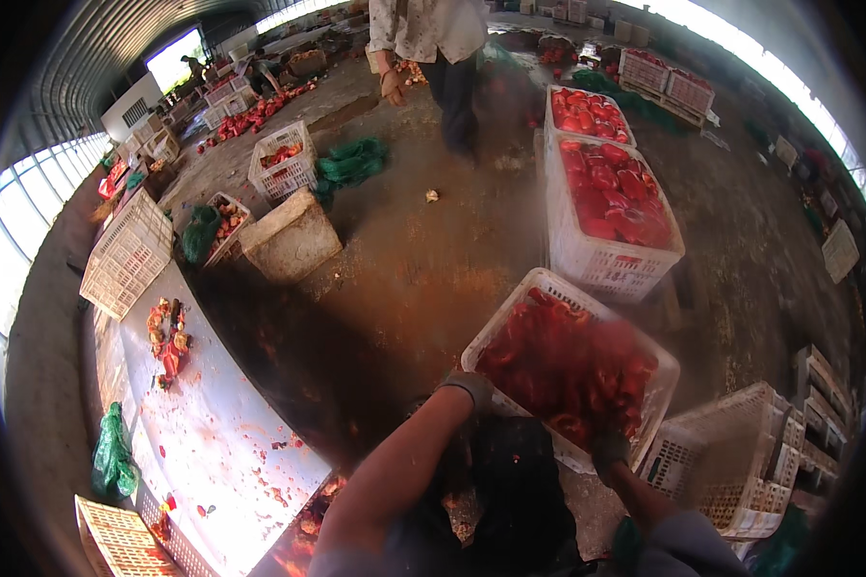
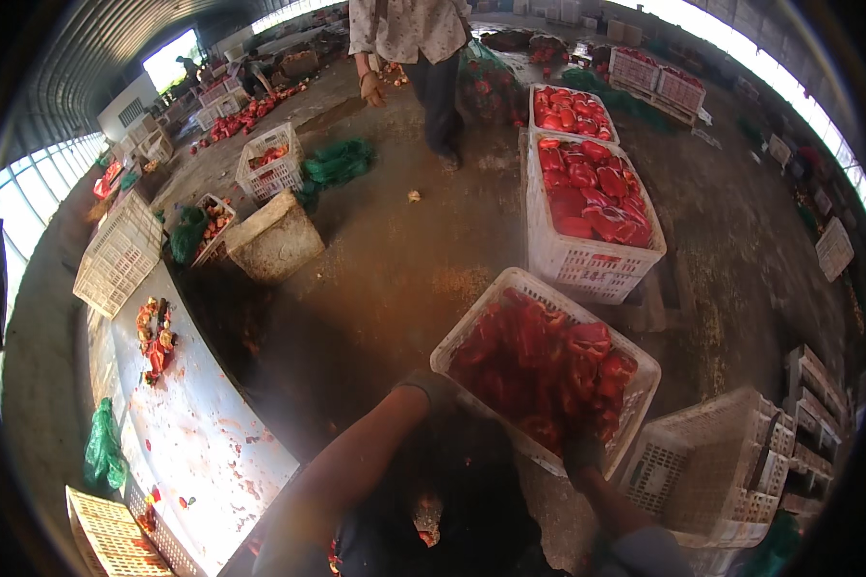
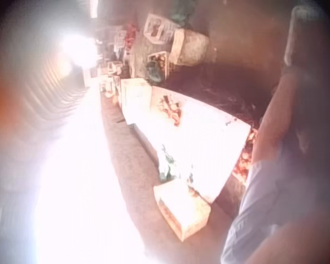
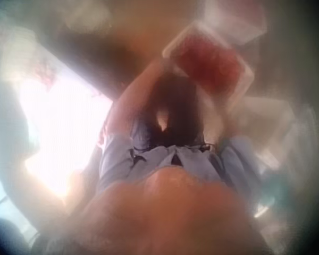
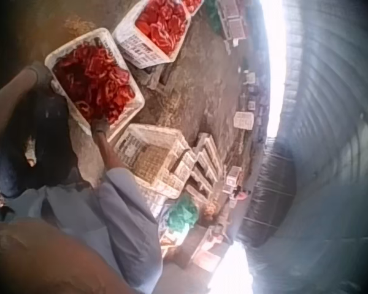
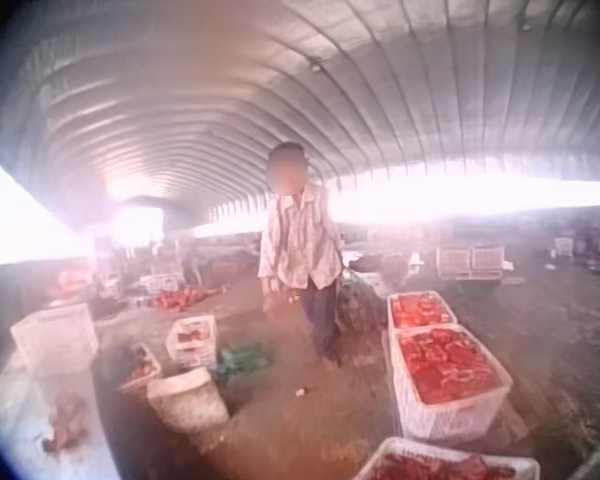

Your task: The person sits on the floor and cuts red bell peppers into pieces using a knife on a metal table, placing the cut pieces into a white crate. A coworker sweeps debris nearby.

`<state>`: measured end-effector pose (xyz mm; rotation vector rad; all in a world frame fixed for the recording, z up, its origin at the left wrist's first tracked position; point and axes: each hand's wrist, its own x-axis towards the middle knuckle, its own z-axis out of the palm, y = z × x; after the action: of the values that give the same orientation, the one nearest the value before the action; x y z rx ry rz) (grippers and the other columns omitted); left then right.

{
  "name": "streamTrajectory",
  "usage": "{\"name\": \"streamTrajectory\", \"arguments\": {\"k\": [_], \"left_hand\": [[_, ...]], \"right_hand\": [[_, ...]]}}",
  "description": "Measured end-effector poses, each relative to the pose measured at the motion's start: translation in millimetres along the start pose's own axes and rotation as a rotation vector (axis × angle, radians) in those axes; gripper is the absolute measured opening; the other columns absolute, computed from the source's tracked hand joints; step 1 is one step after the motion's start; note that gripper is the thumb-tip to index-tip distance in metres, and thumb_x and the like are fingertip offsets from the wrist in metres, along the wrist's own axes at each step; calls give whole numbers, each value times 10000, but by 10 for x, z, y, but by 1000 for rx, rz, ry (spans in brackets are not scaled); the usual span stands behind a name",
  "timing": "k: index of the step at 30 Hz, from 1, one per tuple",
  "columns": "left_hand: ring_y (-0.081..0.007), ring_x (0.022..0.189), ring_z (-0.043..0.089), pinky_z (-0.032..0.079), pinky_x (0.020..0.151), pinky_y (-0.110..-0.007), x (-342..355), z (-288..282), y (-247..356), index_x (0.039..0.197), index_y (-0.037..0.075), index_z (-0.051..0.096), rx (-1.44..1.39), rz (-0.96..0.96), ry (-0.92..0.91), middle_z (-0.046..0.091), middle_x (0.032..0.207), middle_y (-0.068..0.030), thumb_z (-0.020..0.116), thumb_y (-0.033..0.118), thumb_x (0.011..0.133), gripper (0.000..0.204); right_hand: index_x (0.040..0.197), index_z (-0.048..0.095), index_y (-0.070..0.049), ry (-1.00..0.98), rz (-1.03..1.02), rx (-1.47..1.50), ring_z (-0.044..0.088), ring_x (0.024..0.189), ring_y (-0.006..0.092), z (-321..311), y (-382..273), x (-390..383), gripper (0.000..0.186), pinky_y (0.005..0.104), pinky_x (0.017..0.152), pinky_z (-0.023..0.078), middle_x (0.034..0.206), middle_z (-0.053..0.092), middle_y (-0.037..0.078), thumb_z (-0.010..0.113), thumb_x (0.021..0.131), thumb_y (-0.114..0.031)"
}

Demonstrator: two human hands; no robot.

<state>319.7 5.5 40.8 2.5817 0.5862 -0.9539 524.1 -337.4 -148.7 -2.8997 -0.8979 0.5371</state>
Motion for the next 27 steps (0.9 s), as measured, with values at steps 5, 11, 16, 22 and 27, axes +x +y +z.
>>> {"name": "streamTrajectory", "arguments": {"k": [5,11,16,22,27], "left_hand": [[-344,1300,732,569,1098,-471,47,-17,53,1333,141,809,22,40,29,763,1393,-163,703,396,930,489],[-332,1311,728,569,1100,-463,-38,-57,64,1333,131,808,0,23,4,761,1397,-165,711,401,921,502],[-329,1319,725,568,1102,-459,-25,-61,38,1339,128,806,65,71,-19,759,1400,-173,731,410,902,525],[-320,1348,709,556,1125,-455,15,-13,20,1364,151,796,78,40,-2,741,1441,-163,716,433,904,546],[-313,1355,706,553,1133,-450,96,6,38,1380,211,792,77,57,4,740,1458,-122,718,454,898,545]], "right_hand": [[1316,724,-37,-49,7,8,754,1168,433,111,234,87,401,525,971,609,1227,766,279,614,1049,-315],[1425,652,-24,-36,23,15,754,1152,441,-17,69,18,488,536,950,618,1249,756,286,635,1037,-320],[1476,608,3,-52,-9,13,760,1122,453,-110,16,-1,559,541,938,622,1235,754,303,658,1021,-318],[1251,740,32,3,65,105,769,1110,449,-23,38,24,426,539,948,624,1165,771,310,678,986,-295],[1136,779,31,114,35,188,774,1105,442,114,192,35,348,519,936,639,1134,779,306,647,988,-255]]}}
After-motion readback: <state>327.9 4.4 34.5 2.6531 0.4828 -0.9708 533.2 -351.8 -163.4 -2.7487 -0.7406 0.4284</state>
